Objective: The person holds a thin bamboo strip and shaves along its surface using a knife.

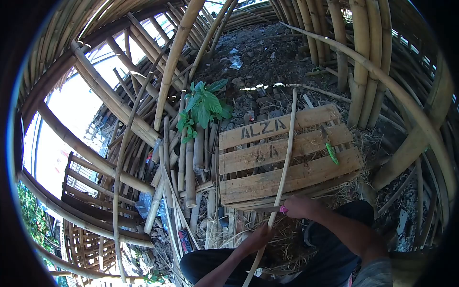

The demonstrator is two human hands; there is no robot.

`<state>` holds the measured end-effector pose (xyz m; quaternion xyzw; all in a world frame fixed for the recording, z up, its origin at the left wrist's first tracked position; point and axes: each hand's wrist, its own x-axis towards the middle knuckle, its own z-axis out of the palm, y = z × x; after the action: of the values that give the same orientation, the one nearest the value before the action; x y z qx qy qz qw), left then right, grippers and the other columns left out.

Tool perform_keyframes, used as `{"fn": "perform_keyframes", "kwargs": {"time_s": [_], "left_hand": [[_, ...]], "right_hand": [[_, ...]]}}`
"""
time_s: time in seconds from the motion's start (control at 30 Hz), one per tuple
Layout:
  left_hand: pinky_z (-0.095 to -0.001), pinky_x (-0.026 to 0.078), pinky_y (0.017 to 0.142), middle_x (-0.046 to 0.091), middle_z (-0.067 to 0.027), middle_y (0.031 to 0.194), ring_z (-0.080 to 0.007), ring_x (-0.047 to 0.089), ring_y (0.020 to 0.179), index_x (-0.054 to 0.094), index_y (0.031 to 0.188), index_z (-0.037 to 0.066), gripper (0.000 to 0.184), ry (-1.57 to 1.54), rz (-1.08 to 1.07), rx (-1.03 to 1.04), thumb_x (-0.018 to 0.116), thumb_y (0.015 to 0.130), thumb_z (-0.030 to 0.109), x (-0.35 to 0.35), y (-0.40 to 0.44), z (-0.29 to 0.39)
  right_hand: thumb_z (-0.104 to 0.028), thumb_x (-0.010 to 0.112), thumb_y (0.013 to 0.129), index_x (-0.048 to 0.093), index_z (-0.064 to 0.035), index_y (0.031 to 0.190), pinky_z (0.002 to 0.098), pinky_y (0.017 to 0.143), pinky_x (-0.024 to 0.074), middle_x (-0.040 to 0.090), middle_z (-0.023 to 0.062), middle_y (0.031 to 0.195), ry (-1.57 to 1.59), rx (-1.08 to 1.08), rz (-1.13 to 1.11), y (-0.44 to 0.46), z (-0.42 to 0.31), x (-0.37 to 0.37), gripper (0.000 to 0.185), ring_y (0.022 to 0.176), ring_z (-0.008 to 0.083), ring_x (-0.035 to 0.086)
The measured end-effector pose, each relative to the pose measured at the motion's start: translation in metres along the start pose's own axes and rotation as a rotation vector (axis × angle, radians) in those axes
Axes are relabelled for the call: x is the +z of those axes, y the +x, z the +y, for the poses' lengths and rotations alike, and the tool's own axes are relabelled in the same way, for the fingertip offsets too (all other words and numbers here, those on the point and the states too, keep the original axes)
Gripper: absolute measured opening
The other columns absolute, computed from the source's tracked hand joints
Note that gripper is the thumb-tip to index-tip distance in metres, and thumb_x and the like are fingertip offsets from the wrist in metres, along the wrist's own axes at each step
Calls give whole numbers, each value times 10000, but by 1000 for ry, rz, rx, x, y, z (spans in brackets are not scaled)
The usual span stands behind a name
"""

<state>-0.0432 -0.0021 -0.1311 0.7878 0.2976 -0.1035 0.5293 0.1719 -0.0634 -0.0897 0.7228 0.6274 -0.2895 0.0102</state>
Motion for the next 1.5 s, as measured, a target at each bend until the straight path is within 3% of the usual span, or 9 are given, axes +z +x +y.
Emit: {"fn": "perform_keyframes", "kwargs": {"time_s": [0.57, 0.93, 1.5], "left_hand": [[-362, 428, 664, 522, -129, 755, -195, 504, 698, 447, 939, -6, 336, -38, -28, -64, 467, 905, 327, -5, -6, 13], [-325, 419, 581, 483, -57, 668, -137, 482, 618, 452, 898, 7, 341, -56, 13, -21, 465, 911, 347, 0, -5, 7], [-340, 416, 592, 488, -81, 676, -150, 477, 641, 452, 870, -3, 349, -46, 16, 9, 479, 911, 343, -1, -6, 8]], "right_hand": [[-261, 572, 767, 651, -13, 824, 450, 733, 501, 636, 212, 795, 55, -23, 34, 0, 0, 1, 266, 779, 363, 630], [-229, 571, 749, 645, -2, 828, 452, 739, 499, 635, 217, 805, 67, -18, 28, -1, -2, -2, 252, 786, 367, 629], [-242, 569, 764, 641, -1, 813, 458, 724, 503, 631, 225, 790, 64, -32, 52, 2, 1, 2, 255, 771, 372, 629]]}}
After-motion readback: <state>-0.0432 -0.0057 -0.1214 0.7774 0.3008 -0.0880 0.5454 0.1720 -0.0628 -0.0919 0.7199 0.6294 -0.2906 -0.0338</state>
